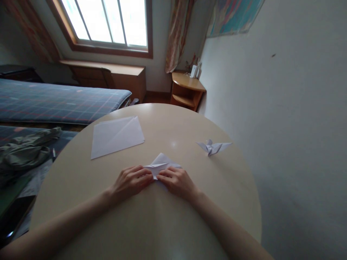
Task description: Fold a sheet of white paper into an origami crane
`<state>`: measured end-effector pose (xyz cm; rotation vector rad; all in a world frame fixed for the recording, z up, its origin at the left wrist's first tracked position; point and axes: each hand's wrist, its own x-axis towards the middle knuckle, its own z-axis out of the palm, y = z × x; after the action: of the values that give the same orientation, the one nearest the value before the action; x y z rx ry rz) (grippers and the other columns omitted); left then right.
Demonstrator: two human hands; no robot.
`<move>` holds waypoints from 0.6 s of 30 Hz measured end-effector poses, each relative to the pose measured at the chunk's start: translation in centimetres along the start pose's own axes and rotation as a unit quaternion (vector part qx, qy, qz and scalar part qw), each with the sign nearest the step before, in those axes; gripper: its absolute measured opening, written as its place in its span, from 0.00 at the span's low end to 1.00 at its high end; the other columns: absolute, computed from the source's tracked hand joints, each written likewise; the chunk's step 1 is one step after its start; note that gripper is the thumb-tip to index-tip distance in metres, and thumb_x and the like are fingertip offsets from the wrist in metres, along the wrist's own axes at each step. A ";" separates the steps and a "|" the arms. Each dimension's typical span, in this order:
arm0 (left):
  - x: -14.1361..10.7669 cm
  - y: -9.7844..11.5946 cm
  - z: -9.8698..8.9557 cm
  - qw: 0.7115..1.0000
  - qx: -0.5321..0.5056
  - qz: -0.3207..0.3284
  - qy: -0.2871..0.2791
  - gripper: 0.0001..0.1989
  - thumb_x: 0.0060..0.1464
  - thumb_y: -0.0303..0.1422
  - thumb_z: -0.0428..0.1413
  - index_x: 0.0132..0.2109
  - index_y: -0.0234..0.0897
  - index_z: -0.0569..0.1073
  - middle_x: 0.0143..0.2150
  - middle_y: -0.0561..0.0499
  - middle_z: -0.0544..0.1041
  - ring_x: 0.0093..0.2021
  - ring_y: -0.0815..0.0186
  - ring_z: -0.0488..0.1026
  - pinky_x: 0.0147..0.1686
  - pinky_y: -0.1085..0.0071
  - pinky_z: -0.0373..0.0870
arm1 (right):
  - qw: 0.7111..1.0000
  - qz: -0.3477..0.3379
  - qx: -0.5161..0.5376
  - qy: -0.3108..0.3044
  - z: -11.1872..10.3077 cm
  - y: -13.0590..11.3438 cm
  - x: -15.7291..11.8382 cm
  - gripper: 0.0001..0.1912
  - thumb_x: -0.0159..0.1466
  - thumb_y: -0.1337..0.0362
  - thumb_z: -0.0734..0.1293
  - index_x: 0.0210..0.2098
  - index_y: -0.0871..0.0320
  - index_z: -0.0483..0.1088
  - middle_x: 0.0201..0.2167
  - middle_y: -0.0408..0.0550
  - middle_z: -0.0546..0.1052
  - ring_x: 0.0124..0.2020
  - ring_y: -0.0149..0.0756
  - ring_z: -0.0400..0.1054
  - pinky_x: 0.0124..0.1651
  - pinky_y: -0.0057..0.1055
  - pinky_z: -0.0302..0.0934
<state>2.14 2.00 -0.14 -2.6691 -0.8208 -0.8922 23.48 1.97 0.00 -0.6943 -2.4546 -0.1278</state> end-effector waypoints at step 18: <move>0.4 1.1 -0.5 0.991 0.077 0.105 0.007 0.09 0.60 0.25 0.46 0.38 0.33 0.71 0.31 0.49 0.74 0.27 0.71 0.69 0.29 0.75 0.66 | 0.999 -0.013 -0.013 -0.034 -0.8 0.1 -0.2 0.10 0.61 0.72 0.59 0.36 0.61 0.71 0.33 0.50 0.77 0.33 0.34 0.69 0.35 0.28 0.64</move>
<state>2.81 1.09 0.45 -2.5524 -0.5660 -0.7617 24.05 1.83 0.53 -0.6872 -2.5316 -0.1487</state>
